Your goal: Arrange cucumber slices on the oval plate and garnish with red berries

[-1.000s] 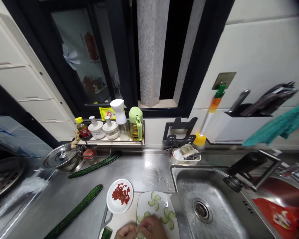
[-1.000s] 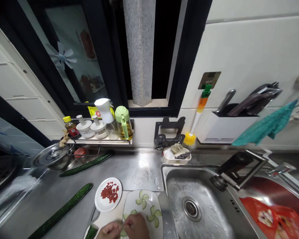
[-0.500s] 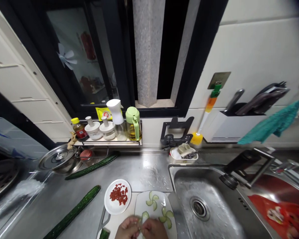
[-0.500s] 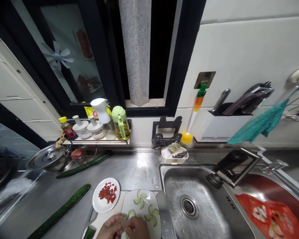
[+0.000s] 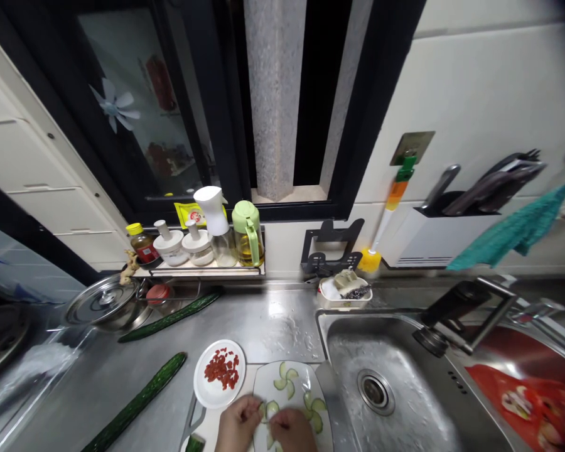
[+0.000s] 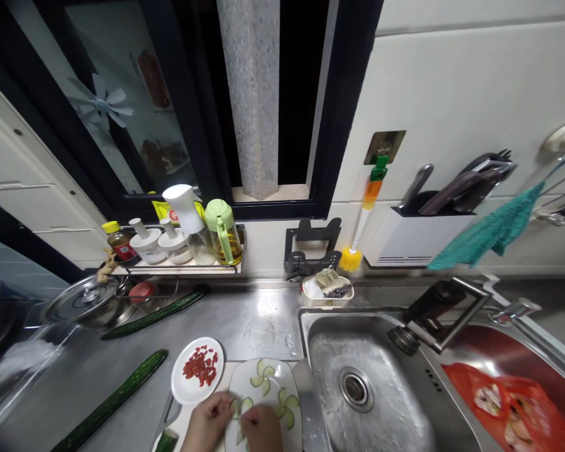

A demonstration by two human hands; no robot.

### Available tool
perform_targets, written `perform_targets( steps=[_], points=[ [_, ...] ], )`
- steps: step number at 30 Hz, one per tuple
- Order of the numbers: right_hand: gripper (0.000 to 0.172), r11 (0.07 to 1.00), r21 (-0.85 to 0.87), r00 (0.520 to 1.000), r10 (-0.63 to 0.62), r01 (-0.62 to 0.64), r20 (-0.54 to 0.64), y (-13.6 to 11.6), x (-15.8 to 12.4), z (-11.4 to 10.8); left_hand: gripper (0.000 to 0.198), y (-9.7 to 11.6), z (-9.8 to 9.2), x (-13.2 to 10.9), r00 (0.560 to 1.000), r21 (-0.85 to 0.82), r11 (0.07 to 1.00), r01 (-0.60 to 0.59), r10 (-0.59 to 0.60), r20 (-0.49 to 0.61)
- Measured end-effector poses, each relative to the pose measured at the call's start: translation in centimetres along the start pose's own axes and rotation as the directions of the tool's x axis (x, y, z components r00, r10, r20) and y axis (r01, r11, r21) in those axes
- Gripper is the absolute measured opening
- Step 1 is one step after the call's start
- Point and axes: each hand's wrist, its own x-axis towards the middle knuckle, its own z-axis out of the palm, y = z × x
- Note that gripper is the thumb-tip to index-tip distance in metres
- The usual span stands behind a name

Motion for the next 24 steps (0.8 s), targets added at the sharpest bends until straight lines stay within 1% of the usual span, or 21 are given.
perform_targets(
  steps=[3,6,8,12,14,17,21,24],
  points=[
    [0.021,0.999,-0.052,0.997,-0.013,0.009,-0.075,-0.1,0.3,0.2,0.020,1.4,-0.1,0.2,0.999,0.193,0.980,-0.045,0.047,-0.008],
    [0.023,0.995,-0.096,0.991,-0.037,0.024,-0.132,-0.3,0.4,0.3,0.019,2.7,0.1,0.2,0.997,0.295,0.953,-0.069,0.074,-0.008],
    [0.024,0.993,-0.116,0.989,-0.051,0.034,-0.142,-0.5,0.4,0.4,0.019,3.0,0.2,0.4,0.996,0.341,0.936,-0.085,0.091,-0.001],
    [0.027,0.987,-0.152,0.985,-0.073,0.050,-0.155,-1.1,0.6,0.5,0.018,3.0,0.4,1.0,0.995,0.402,0.910,-0.102,0.101,0.023],
    [0.027,0.980,-0.197,0.986,-0.062,0.031,-0.154,-1.3,0.8,0.7,0.018,3.0,0.4,1.2,0.995,0.415,0.904,-0.102,0.098,0.030],
    [0.026,0.963,-0.268,0.989,-0.057,0.019,-0.133,-1.3,1.0,0.8,0.017,3.2,0.4,1.2,0.994,0.429,0.897,-0.104,0.100,0.033],
    [0.025,0.936,-0.345,0.987,-0.112,0.066,-0.117,-1.7,0.7,0.4,0.017,3.2,0.6,1.2,0.994,0.465,0.878,-0.110,0.111,0.026],
    [0.028,0.922,-0.383,0.991,-0.100,0.061,-0.084,-2.4,0.4,0.1,0.019,3.1,0.8,1.1,0.993,0.507,0.855,-0.107,0.116,0.013]
  ],
)
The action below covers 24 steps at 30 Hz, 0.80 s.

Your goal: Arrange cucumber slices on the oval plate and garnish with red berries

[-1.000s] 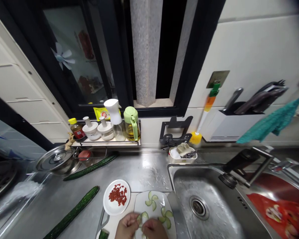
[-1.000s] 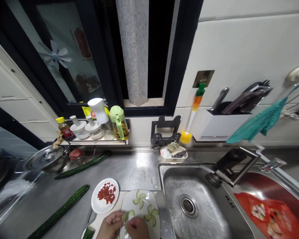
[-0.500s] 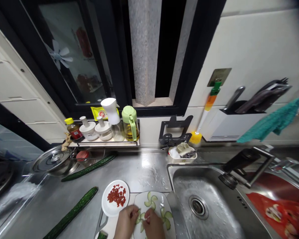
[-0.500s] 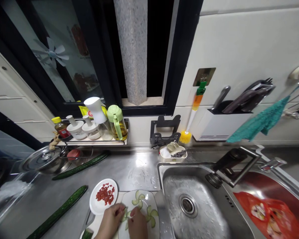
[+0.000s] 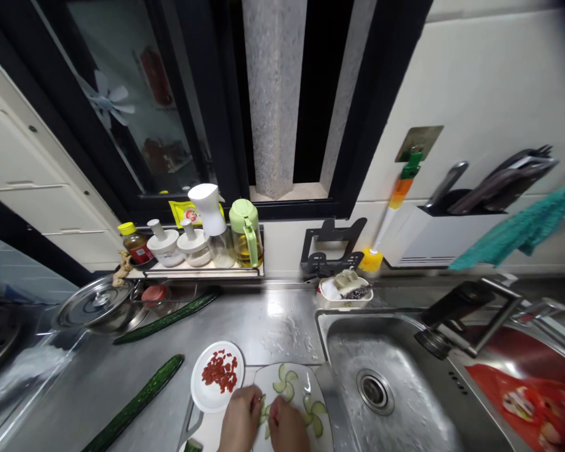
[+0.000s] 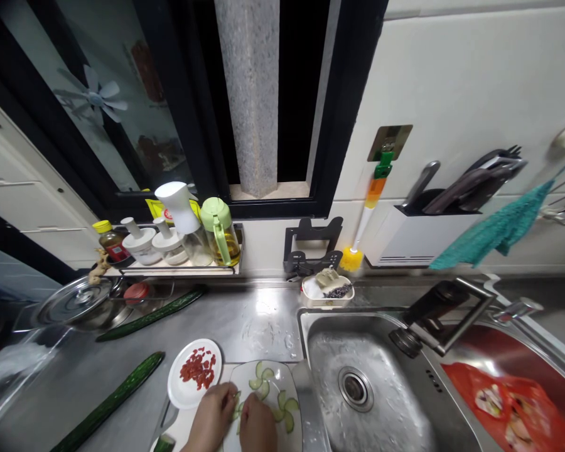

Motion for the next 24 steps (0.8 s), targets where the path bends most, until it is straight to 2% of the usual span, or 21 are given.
perform_targets(
  steps=[3,7,11,17,24],
  points=[
    [0.030,0.996,-0.090,0.999,0.024,-0.022,0.021,-0.6,-0.1,0.0,0.022,0.2,0.1,-0.2,1.000,0.043,0.999,0.001,-0.001,-0.014],
    [0.034,0.975,-0.219,0.999,0.046,-0.048,-0.013,-0.7,0.2,1.2,0.026,0.2,0.1,-0.5,1.000,0.076,0.997,-0.015,0.016,-0.019],
    [0.038,0.961,-0.275,1.000,0.014,-0.013,0.004,-0.7,0.4,2.0,0.028,-0.2,0.3,-0.6,1.000,0.080,0.997,-0.018,0.019,-0.012],
    [0.039,0.949,-0.310,0.999,-0.048,0.054,0.025,-0.6,0.3,1.7,0.030,-0.5,0.5,-0.6,0.998,0.131,0.990,-0.060,0.063,-0.023],
    [0.036,0.930,-0.365,0.998,-0.058,0.055,0.001,-0.5,0.1,2.1,0.031,-0.2,0.4,-0.6,0.994,0.215,0.973,-0.087,0.098,-0.041]
  ],
)
